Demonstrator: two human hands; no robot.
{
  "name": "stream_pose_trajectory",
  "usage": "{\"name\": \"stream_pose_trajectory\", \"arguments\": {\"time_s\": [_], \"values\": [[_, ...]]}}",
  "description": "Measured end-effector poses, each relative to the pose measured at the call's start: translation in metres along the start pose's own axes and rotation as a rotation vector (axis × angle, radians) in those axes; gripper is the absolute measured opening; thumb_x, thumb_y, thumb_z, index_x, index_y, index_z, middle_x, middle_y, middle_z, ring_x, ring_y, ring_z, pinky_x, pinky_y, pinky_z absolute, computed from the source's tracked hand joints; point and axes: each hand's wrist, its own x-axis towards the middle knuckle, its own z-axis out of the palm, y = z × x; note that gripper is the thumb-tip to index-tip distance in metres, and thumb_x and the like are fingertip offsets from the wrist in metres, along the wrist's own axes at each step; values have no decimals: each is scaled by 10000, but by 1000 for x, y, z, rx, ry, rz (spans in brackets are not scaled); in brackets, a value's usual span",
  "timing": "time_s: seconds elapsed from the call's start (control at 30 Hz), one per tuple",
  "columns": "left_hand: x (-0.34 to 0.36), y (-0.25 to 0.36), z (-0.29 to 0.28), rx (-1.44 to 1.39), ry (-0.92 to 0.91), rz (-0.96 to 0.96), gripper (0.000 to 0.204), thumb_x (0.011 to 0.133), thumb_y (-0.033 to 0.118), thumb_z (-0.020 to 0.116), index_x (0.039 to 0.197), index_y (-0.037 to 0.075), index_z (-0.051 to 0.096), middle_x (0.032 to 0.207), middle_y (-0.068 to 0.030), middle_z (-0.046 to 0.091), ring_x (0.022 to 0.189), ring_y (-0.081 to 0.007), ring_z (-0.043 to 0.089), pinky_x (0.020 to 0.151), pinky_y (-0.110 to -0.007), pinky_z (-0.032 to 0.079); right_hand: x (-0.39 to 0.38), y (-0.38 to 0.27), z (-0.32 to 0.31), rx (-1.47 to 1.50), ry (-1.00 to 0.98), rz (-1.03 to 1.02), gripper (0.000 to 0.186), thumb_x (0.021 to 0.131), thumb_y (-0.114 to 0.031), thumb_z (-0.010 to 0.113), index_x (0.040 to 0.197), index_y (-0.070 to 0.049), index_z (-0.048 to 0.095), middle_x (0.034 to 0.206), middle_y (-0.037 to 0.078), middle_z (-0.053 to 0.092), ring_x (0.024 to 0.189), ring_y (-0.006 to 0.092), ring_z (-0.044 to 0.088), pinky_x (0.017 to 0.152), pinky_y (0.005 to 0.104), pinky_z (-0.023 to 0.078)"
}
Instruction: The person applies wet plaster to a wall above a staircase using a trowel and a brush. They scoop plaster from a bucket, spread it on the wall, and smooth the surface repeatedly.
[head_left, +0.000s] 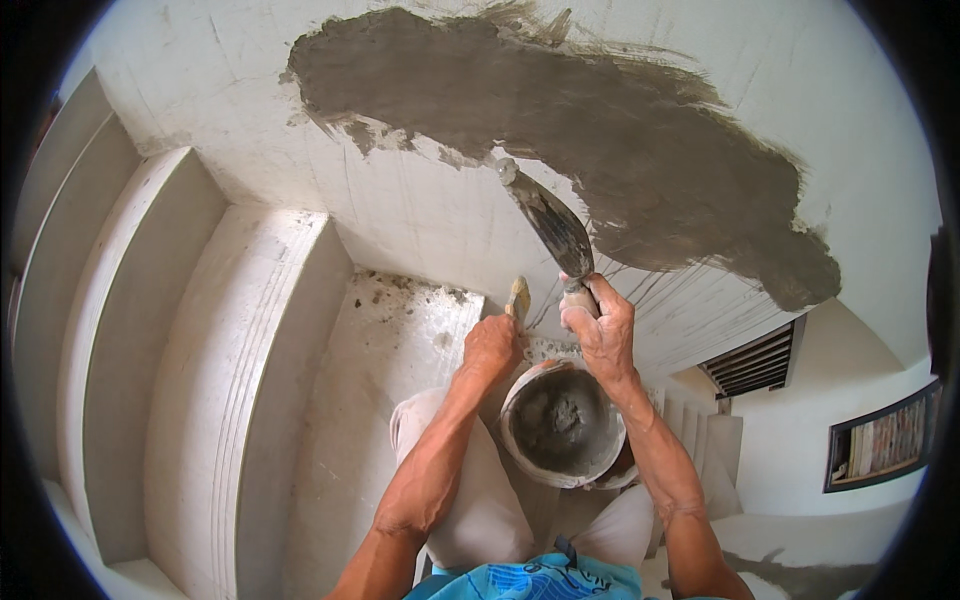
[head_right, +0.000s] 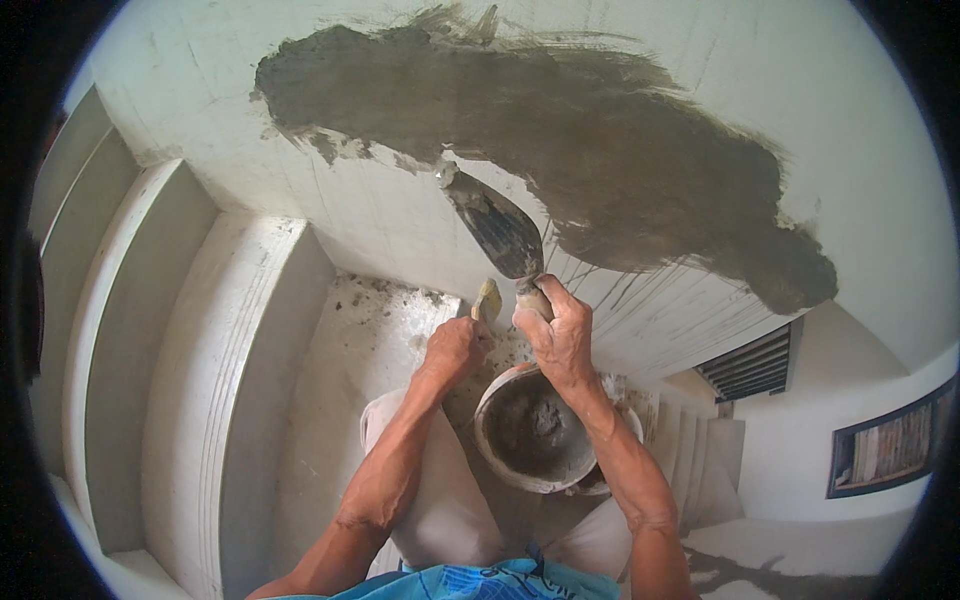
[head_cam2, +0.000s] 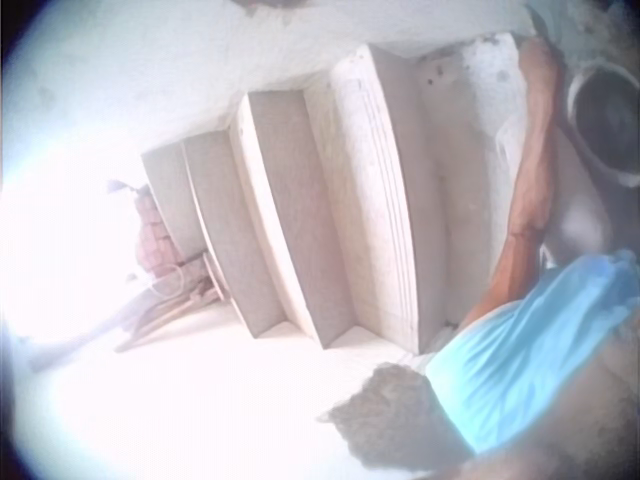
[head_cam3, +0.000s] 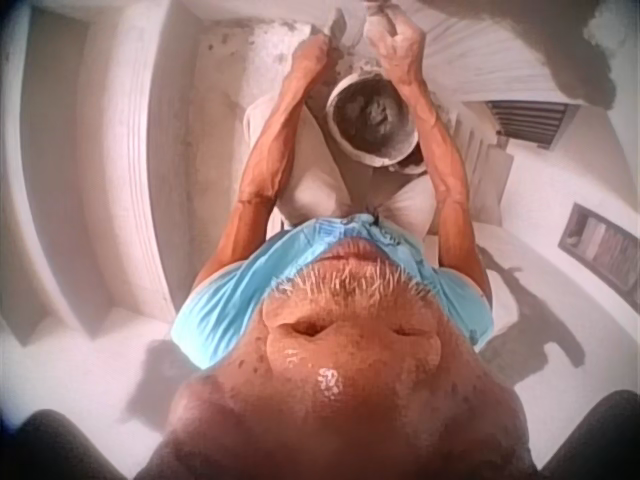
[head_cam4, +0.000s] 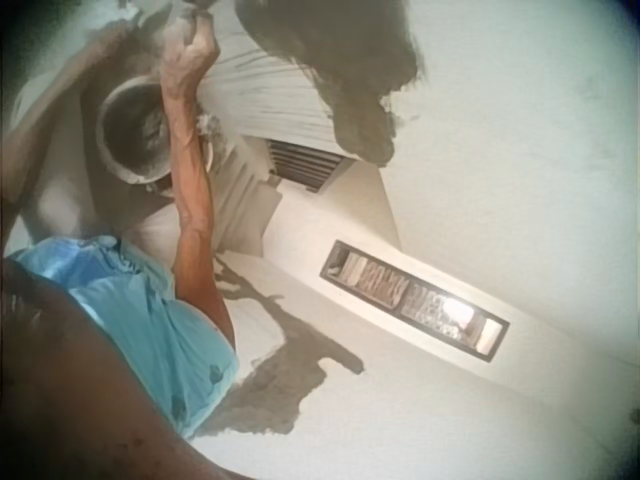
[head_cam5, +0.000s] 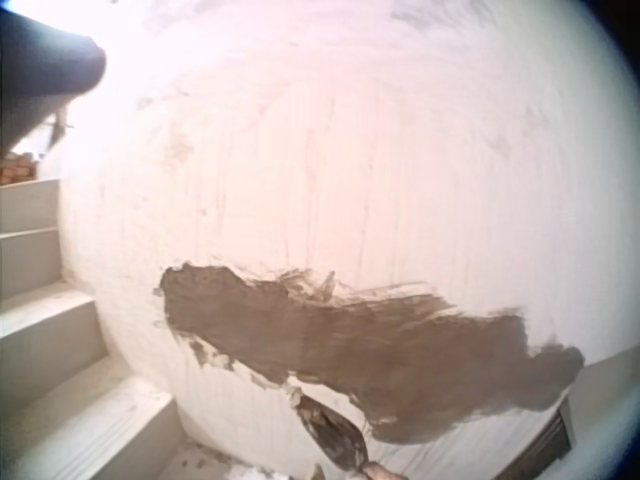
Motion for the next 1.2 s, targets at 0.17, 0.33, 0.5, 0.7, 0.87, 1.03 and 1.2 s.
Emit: {"name": "stream_pose_trajectory", "arguments": {"time_s": [0.17,0.33,0.5,0.7,0.87,1.03,1.2], "values": [[-1,-1,1,-1,30,9,256,830,230,738,902,-15,740,854,-276,696,854,-439,695,744,-500,546,6,-23,1,196,17,59,317,818,-76,597,1109,30,666,751,31,633,663,97,548,621,278,485],[-1,-2,2,-15,35,15,270,832,233,741,893,-30,736,843,-279,694,843,-440,696,736,-495,547,18,-29,-9,169,-27,-23,346,822,-77,572,1136,38,662,757,43,639,660,94,552,617,272,484],[-1,-1,3,4,39,0,278,837,237,744,887,-37,735,845,-282,696,842,-449,695,744,-502,550,24,-40,-17,118,-36,-1,316,810,-77,580,1085,36,685,746,44,628,643,96,543,587,282,477],[0,-1,3,11,45,10,295,842,234,740,886,-57,727,846,-296,691,846,-453,696,743,-511,549,34,-53,-32,1,-91,59,319,795,-74,603,1074,45,703,698,14,586,609,72,529,545,261,456],[-2,2,1,7,50,2,224,830,173,714,875,-45,733,856,-286,698,848,-444,701,745,-506,555,44,-62,-44,50,-84,70,323,815,-74,597,1093,57,696,690,8,586,587,57,536,517,240,451],[0,-1,5,2,57,3,263,833,204,744,868,-57,730,835,-287,694,827,-444,700,728,-504,552,53,-73,-52,26,-124,93,305,840,-77,577,1089,58,691,699,19,600,580,61,553,509,234,466],[1,-2,6,25,48,7,249,842,192,725,886,-52,732,830,-283,696,831,-443,701,732,-504,554,63,-74,-60,12,-218,86,388,849,-113,494,1155,54,666,736,59,630,581,85,585,507,251,500]]}}
